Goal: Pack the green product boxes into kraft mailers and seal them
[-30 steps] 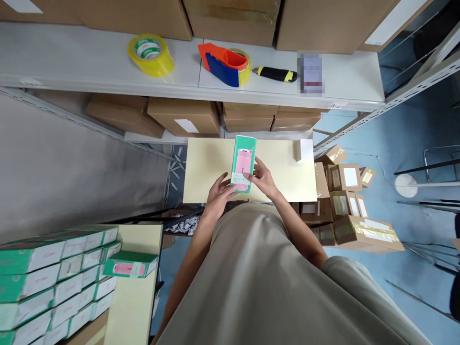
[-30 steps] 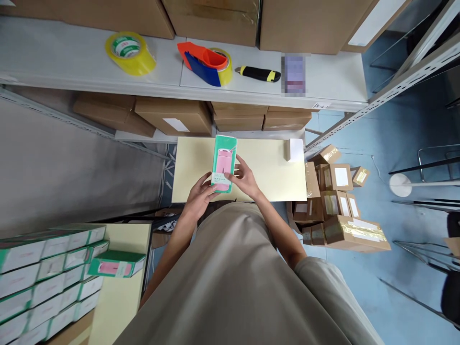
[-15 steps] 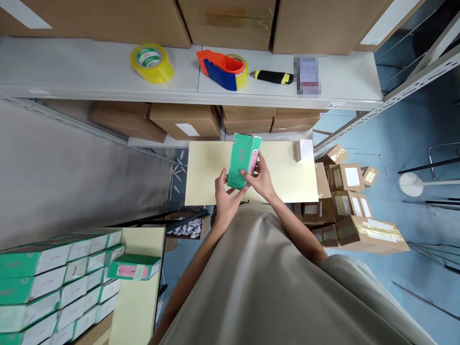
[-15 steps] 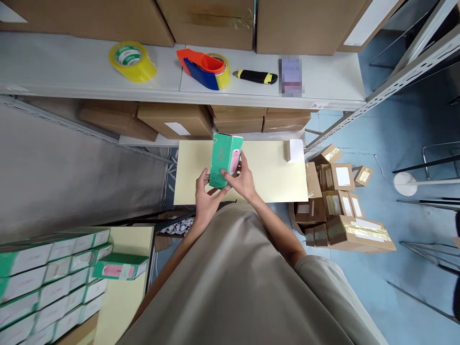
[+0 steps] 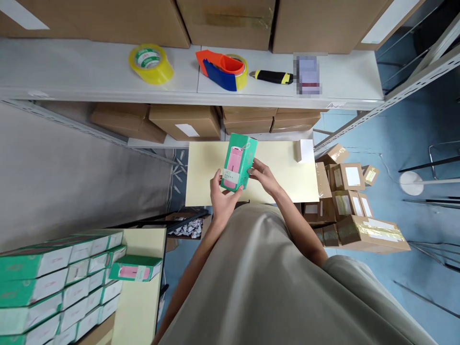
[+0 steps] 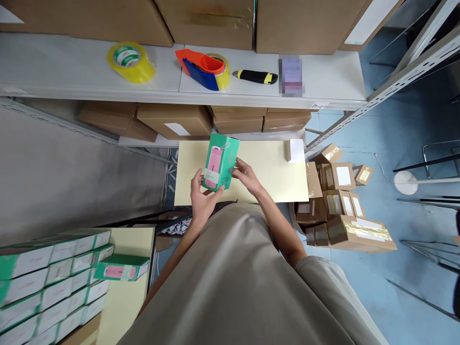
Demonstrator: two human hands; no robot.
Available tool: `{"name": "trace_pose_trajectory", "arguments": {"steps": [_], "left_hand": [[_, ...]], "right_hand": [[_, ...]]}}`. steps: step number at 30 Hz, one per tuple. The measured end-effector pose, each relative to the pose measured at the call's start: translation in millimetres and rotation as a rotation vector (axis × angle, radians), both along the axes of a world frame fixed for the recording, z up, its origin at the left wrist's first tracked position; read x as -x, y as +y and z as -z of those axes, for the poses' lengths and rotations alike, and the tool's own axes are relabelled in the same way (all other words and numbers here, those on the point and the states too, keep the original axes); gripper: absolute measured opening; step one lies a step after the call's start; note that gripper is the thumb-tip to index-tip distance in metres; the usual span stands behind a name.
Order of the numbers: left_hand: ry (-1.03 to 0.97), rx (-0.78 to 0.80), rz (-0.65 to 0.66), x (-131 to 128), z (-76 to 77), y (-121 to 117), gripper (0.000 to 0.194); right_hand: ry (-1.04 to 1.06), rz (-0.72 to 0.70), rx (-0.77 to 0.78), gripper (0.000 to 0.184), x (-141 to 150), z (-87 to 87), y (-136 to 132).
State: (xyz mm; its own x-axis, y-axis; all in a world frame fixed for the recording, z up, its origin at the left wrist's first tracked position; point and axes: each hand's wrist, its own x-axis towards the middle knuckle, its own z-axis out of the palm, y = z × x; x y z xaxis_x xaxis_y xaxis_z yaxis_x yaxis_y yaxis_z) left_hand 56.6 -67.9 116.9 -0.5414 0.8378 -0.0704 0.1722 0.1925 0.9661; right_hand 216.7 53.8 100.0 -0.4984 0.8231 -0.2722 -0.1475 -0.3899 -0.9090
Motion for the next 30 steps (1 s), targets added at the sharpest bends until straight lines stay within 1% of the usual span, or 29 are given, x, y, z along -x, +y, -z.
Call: {"name": "trace_pose_trajectory", "arguments": {"steps": [2, 4, 6, 7, 8, 9, 12, 14, 15, 17, 19, 20, 22, 24, 26, 28, 30], "left_hand": [[0.210, -0.026, 0.014, 3, -4.7, -2, 0.096], [0.325, -0.040, 0.050, 4, -9.8, -5, 0.085], [0.326, -0.045, 0.056, 4, -13.6, -6, 0.072], [0.267, -0.041, 0.048, 4, -14.6, -5, 0.067], [0.158, -0.032, 0.034, 4, -15.0, -4, 0.063], [-0.002, -0.019, 0.017, 5, -14.7, -3, 0.060], [-0.652, 0.051, -0.048, 14, -10.5, 2, 0.044], [-1.024, 0.118, -0.100, 22, -6.3, 4, 0.033], [-1.165, 0.161, -0.115, 25, -4.1, 4, 0.031], [-1.379, 0.261, -0.097, 29, 0.0, 1, 0.037], [-1.500, 0.343, -0.026, 28, 4.0, -2, 0.049], [-1.518, 0.368, 0.015, 26, 6.0, -3, 0.053], [-1.482, 0.376, 0.083, 21, 10.0, -6, 0.055], [-1.398, 0.358, 0.141, 17, 13.8, -8, 0.055], [-1.303, 0.333, 0.195, 15, 16.9, -8, 0.060], [-1.209, 0.306, 0.212, 15, 18.6, -8, 0.064], [-1.118, 0.268, 0.171, 16, 18.7, -7, 0.062]], "right_hand": [[-0.020, 0.008, 0.002, 0.067, -1, 0.5, 5], [-0.023, 0.002, 0.011, 0.070, -2, 0.8, 7], [-0.030, -0.002, -0.006, 0.072, -3, 0.8, 8], [-0.037, 0.003, -0.025, 0.073, -4, 0.5, 7], [-0.046, 0.010, -0.048, 0.075, -5, 0.1, 8], [-0.057, 0.020, -0.071, 0.076, -5, -0.6, 8], [-0.097, 0.074, -0.140, 0.081, -9, -3.0, 14], [-0.114, 0.123, -0.176, 0.090, -11, -5.1, 20], [-0.116, 0.140, -0.187, 0.096, -11, -6.5, 23], [-0.112, 0.142, -0.196, 0.102, -11, -10.2, 27], [-0.114, 0.119, -0.206, 0.096, -9, -15.4, 30], [-0.119, 0.110, -0.217, 0.091, -7, -18.2, 31], [-0.138, 0.112, -0.243, 0.080, -3, -23.9, 31], [-0.155, 0.124, -0.265, 0.073, 1, -28.4, 32], [-0.161, 0.129, -0.277, 0.071, 4, -31.3, 32], [-0.155, 0.129, -0.284, 0.072, 5, -32.5, 33], [-0.151, 0.130, -0.287, 0.074, 3, -32.4, 34]]}}
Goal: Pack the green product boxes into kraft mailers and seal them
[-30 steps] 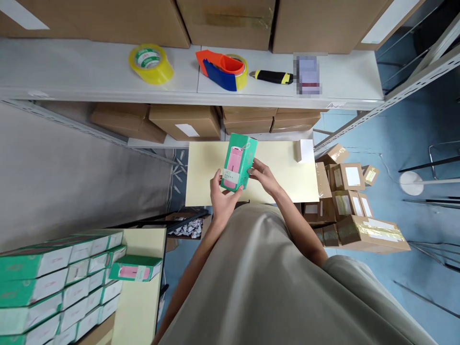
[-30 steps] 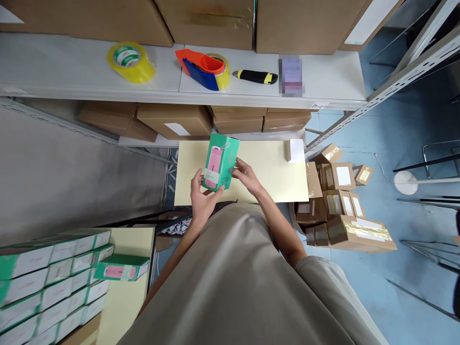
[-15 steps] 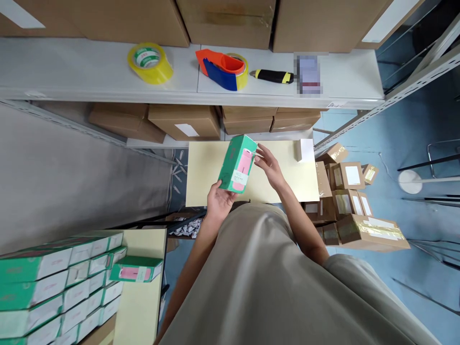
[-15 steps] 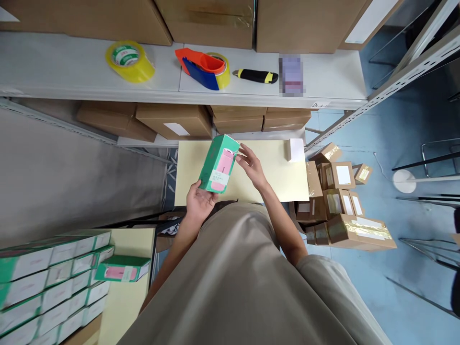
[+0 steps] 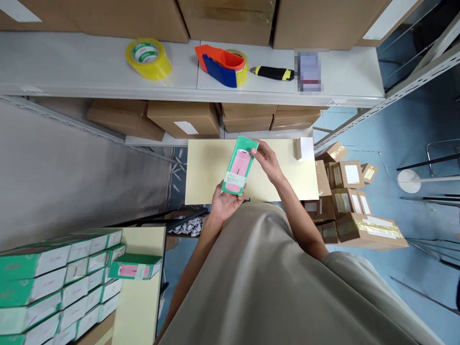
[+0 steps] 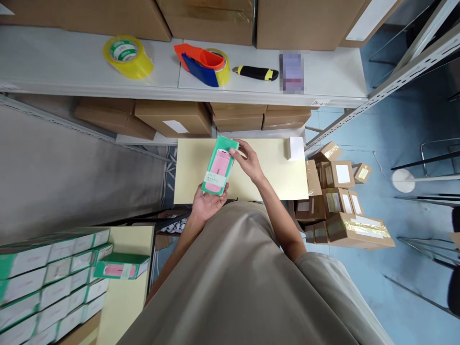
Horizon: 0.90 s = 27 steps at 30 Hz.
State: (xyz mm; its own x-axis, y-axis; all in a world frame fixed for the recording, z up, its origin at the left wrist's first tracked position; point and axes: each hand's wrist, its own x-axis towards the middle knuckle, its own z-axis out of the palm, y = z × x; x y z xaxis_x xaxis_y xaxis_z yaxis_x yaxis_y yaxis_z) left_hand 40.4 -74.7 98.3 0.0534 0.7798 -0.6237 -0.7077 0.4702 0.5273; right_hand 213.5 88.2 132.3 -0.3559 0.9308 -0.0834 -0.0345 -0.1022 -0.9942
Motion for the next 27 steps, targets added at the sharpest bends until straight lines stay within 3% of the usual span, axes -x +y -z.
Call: {"name": "trace_pose_trajectory", "arguments": {"steps": [5, 10, 14, 18, 23, 27], "left_hand": [[0.400, -0.138, -0.112, 0, -10.4, 1, 0.064], [1.083, -0.343, -0.071, -3, -33.5, -1, 0.059], [1.333, -0.457, -0.020, -10, -43.3, -4, 0.053], [1.271, -0.401, -0.071, -14, -34.7, -5, 0.056], [0.826, -0.178, -0.223, -6, -13.2, -1, 0.070], [0.603, -0.074, -0.171, 2, -2.1, 2, 0.066]], "right_hand": [[-0.032, 0.042, 0.023, 0.075, -10, 2.9, 2], [-0.015, 0.052, 0.126, 0.070, -17, 11.9, 4], [-0.016, 0.043, 0.171, 0.068, -16, 23.2, 11], [-0.010, 0.048, 0.159, 0.070, -17, 25.7, 15], [-0.013, 0.001, 0.078, 0.063, -21, 22.7, 18], [-0.036, -0.025, 0.052, 0.054, -19, 25.4, 23]]}}
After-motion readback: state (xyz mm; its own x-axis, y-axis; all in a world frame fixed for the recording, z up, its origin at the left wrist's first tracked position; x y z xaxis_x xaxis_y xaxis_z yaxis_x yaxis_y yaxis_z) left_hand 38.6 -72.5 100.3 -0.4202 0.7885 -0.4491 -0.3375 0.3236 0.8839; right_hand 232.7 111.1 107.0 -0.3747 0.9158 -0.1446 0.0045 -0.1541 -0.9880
